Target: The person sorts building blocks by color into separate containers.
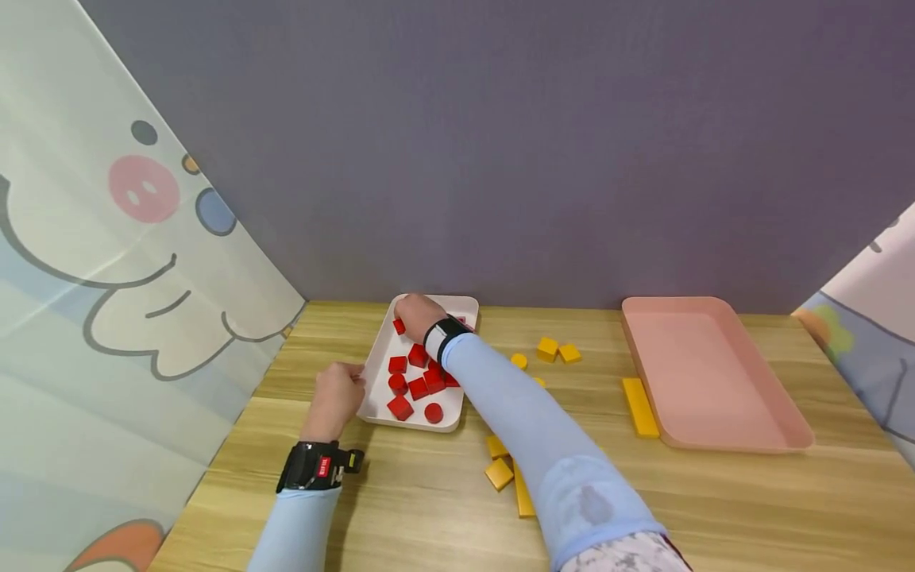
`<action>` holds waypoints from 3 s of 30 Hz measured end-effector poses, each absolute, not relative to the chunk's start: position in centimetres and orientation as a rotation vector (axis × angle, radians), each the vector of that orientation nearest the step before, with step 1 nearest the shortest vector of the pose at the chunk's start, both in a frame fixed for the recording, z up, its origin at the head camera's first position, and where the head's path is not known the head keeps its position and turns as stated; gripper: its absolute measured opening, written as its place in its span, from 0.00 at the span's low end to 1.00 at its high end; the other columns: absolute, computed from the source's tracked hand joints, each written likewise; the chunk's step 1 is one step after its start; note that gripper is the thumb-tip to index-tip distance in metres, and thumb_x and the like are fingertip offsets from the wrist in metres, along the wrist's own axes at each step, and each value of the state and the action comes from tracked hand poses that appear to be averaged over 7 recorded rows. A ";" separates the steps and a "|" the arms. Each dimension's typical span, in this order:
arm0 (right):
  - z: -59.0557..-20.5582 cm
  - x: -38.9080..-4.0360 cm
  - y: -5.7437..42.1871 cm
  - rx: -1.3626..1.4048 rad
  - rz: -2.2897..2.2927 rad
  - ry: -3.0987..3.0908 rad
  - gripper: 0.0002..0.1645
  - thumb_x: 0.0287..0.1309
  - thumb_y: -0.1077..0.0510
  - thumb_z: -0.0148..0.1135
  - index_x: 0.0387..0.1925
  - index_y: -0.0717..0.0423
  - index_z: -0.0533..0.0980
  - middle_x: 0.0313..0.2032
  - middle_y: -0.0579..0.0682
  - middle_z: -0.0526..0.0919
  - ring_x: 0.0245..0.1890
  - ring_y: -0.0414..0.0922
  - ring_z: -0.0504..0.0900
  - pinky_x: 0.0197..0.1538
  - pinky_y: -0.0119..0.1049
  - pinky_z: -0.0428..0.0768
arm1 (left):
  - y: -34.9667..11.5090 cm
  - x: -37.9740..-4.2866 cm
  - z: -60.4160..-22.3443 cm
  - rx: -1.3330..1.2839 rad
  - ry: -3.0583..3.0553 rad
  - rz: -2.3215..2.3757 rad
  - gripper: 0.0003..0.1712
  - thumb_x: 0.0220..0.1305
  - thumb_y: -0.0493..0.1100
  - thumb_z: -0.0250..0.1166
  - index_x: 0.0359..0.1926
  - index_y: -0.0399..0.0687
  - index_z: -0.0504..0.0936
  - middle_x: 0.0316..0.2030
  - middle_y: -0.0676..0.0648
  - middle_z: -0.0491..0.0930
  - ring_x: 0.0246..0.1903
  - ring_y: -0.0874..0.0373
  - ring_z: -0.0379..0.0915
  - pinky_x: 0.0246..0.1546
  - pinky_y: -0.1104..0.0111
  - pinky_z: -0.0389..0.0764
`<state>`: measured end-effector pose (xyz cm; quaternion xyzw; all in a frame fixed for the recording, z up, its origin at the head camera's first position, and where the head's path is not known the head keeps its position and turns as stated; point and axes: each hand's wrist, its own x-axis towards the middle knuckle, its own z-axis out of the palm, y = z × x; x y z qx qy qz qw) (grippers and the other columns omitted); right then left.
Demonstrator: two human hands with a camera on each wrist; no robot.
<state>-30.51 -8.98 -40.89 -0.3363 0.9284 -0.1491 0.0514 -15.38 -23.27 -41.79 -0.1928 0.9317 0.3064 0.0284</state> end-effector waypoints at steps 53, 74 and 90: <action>-36.9 -22.1 14.2 -0.797 -0.704 2.999 0.26 0.70 0.50 0.67 0.64 0.56 0.80 0.67 0.60 0.79 0.70 0.60 0.76 0.70 0.56 0.76 | -22.6 -16.6 -39.7 -0.287 3.146 0.872 0.25 0.74 0.35 0.58 0.66 0.23 0.71 0.57 0.23 0.79 0.54 0.31 0.80 0.50 0.45 0.84; -37.8 -13.1 22.6 -0.615 -0.891 3.244 0.23 0.62 0.60 0.72 0.58 0.65 0.82 0.59 0.66 0.84 0.62 0.64 0.79 0.66 0.62 0.76 | -14.1 -8.9 -36.4 0.332 3.174 1.053 0.26 0.66 0.35 0.70 0.65 0.40 0.81 0.61 0.41 0.85 0.62 0.44 0.81 0.61 0.50 0.82; -37.3 -14.8 35.1 0.214 -0.746 2.911 0.54 0.75 0.39 0.52 0.71 0.87 0.54 0.60 0.87 0.71 0.60 0.80 0.71 0.59 0.71 0.74 | -13.4 -6.8 -38.0 0.363 3.052 0.924 0.27 0.67 0.37 0.71 0.66 0.39 0.79 0.63 0.39 0.83 0.65 0.43 0.79 0.64 0.50 0.80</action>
